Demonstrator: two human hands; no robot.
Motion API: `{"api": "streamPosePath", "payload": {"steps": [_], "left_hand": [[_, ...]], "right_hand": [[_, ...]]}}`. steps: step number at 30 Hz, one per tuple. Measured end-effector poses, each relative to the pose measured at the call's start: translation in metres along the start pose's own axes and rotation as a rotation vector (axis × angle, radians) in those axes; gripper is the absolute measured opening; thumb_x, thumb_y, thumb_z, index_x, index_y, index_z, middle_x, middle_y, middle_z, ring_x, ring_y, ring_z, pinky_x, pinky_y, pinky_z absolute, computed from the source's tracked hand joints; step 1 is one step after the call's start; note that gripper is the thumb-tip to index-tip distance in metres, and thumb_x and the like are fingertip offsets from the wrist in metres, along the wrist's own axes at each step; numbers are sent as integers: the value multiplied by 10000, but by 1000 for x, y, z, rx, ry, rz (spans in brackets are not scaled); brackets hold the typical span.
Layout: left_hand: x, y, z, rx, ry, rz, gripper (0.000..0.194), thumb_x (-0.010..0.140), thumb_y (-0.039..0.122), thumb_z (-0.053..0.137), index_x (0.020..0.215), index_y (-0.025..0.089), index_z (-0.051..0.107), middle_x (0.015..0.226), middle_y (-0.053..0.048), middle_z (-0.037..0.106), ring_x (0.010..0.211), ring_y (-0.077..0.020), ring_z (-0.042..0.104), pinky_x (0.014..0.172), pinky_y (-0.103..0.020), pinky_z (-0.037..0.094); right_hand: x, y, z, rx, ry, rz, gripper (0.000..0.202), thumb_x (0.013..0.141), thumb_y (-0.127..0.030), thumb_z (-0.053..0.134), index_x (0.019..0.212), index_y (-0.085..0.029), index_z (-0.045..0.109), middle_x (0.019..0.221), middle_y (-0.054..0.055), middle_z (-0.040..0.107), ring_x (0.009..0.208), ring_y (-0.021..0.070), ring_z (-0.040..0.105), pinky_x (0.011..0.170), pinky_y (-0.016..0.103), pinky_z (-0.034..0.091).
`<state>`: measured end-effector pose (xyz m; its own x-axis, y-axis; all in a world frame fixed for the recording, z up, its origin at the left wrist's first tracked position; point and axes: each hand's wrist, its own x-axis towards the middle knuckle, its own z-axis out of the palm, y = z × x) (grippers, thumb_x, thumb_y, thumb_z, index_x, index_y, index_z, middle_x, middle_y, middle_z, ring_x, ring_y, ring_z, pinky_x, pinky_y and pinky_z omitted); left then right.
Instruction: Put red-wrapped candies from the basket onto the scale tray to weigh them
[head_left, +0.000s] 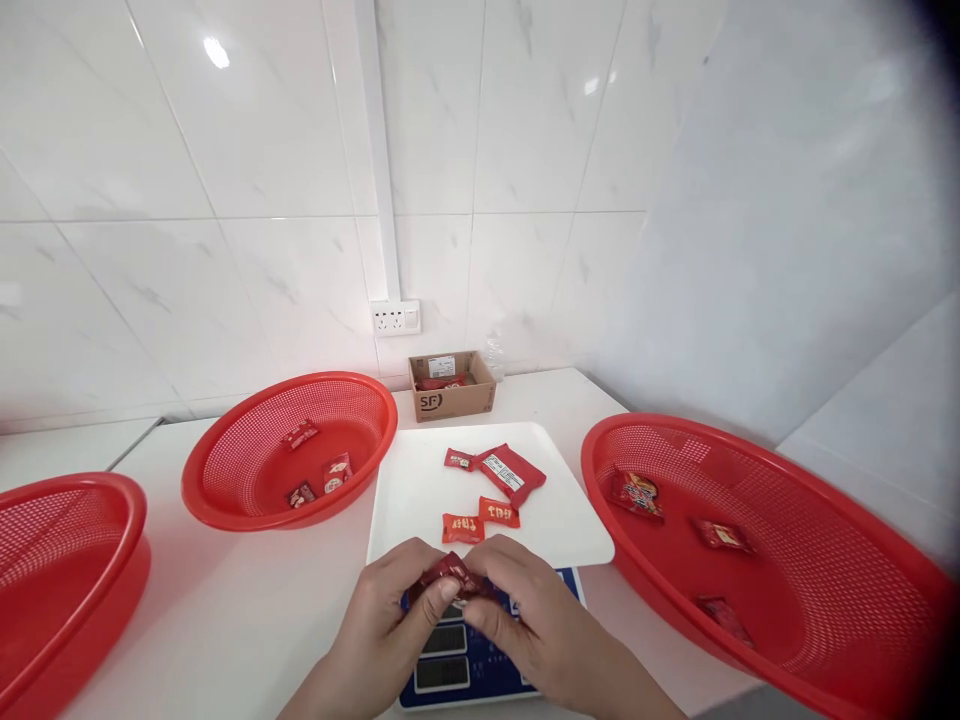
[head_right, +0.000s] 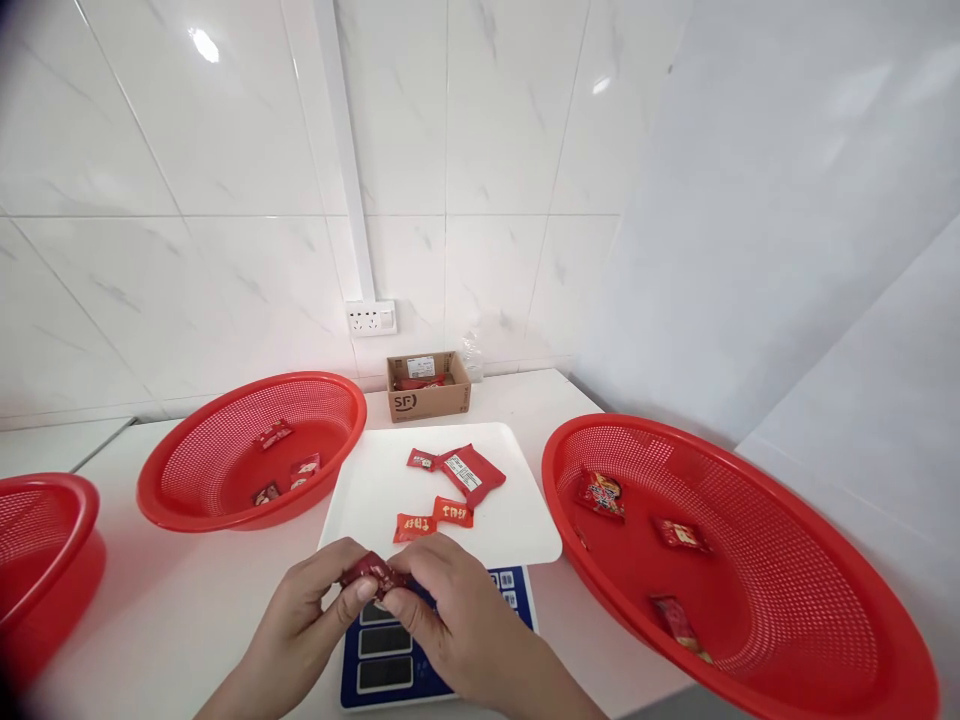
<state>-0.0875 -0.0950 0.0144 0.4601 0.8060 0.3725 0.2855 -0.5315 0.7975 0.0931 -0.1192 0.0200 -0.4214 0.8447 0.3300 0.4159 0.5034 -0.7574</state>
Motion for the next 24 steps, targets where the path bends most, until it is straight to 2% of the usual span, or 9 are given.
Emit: {"api": "streamPosePath", "payload": {"steps": [3,5,10,14,17,19,21,22,24], "left_hand": [[4,4,5,7,-23,-2,170,907,281,491,794,210,597,718,9,600,652,-105,548,589,-180,421],[6,6,9,15,-50,5,169,908,274,490,797,211,601,720,8,597,652,-103,548,590,-179,416],[11,13,18,32,-107,-33,206,915,293,470,778,196,590,722,-2,592,664,-111,543,602,-193,414],[19,17,22,43,-106,-98,224,897,340,497,770,181,590,719,-10,589,658,-122,530,601,-211,423],[31,16,17,83,-63,-53,193,899,317,500,831,190,629,764,-24,615,706,-135,562,631,-223,445],[41,12,12,151,13,-15,171,897,292,501,883,198,643,818,-37,632,763,-148,587,671,-237,465],[51,6,8,249,55,-9,182,904,266,472,923,202,641,884,-52,635,816,-161,604,709,-256,481],[55,3,7,311,36,-24,202,910,253,446,944,204,639,921,-59,634,833,-167,611,720,-268,488],[60,-3,6,452,-89,-66,234,910,231,423,1014,210,632,1033,-78,626,909,-195,615,773,-309,496]], "right_hand": [[-5,9,-2,-32,53,-14,309,913,-482,423,818,-204,518,772,11,562,706,141,499,628,251,401],[-8,14,-3,-57,101,-44,352,928,-479,386,744,-200,497,702,3,550,649,131,486,583,245,380],[-12,22,-6,-81,186,-141,407,945,-473,339,699,-195,503,633,3,556,595,120,487,543,238,369],[-11,27,-12,-145,210,-120,344,944,-382,399,682,-194,518,607,-2,550,563,116,491,508,233,370],[-9,27,-26,-164,241,-101,185,924,-309,462,850,-201,594,743,16,633,658,129,572,572,236,441],[-10,22,-41,-156,353,-81,140,916,-265,478,970,-229,602,844,13,669,730,131,609,616,233,471],[-14,12,-57,-160,537,-78,136,906,-233,493,970,-259,610,835,-3,673,723,130,615,589,228,468],[-16,7,-64,-161,636,-92,132,900,-223,503,955,-268,615,813,-8,669,710,133,611,575,232,462],[-22,-4,-74,-158,771,-102,137,904,-226,497,962,-275,610,807,-3,662,719,146,606,593,255,464]]}}
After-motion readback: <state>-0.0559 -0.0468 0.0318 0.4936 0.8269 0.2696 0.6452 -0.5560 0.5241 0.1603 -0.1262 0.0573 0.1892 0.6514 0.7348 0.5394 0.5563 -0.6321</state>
